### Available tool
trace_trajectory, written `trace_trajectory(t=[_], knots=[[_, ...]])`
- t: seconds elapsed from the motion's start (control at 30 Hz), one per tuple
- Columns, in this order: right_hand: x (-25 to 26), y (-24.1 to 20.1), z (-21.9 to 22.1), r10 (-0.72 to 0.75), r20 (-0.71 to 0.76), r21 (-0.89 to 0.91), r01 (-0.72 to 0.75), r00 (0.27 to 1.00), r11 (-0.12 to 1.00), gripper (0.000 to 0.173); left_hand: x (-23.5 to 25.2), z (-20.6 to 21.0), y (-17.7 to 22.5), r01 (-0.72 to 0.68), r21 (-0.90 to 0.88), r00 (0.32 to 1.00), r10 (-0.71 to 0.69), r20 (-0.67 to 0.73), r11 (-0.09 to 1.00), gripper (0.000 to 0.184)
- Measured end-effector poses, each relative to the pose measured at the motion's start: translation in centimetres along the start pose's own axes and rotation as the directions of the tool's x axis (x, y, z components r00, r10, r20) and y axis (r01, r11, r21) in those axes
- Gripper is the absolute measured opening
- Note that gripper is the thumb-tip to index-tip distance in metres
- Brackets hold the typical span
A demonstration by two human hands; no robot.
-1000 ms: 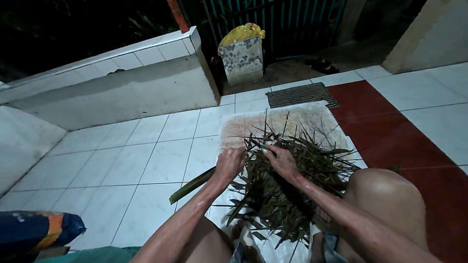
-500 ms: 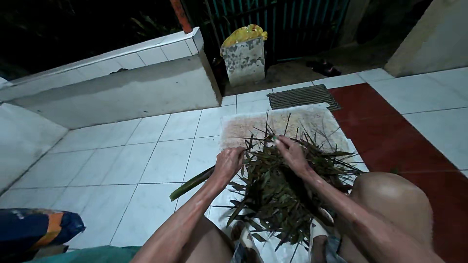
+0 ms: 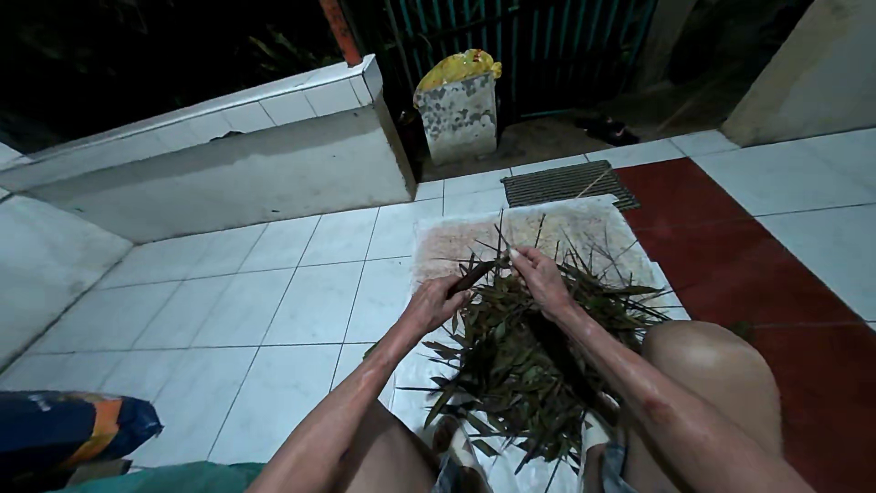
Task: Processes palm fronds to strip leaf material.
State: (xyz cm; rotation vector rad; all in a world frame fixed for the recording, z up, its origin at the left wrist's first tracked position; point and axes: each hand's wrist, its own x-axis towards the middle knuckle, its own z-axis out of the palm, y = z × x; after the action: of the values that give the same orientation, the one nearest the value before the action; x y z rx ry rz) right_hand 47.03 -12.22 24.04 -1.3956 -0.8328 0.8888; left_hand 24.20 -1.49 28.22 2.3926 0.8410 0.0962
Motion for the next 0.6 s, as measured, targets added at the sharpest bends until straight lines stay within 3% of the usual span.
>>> trace_trajectory(t=[0.13, 0.23, 0.4, 0.6], knots=[[-0.4, 0.4, 0.1, -0.026, -0.019, -0.221, 0.022, 0.999, 0.975, 0.036, 0.0, -0.1, -0.8, 0.029, -0.007, 0.999, -0.029, -0.017, 1.000, 0.037], [-1.5, -0.1, 1.0, -0.061, 0.099, -0.328, 0.091, 0.993, 0.940, 0.039, 0.4, 0.0, -1.1, 0.094, 0.079, 0.992, -0.087, -0.086, 0.992, 0.037], [-2.9, -0.3, 2.9, -0.102, 0.272, -0.327, 0.192, 0.957, 0.925, 0.042, 0.5, 0.0, 0.6, 0.212, 0.251, 0.975, -0.187, -0.117, 0.944, 0.039], [-3.2, -0.2, 3.4, -0.077, 0.300, -0.336, 0.181, 0.951, 0.924, 0.041, 0.2, 0.5, 1.9, 0.206, 0.311, 0.975, -0.166, -0.150, 0.928, 0.036]])
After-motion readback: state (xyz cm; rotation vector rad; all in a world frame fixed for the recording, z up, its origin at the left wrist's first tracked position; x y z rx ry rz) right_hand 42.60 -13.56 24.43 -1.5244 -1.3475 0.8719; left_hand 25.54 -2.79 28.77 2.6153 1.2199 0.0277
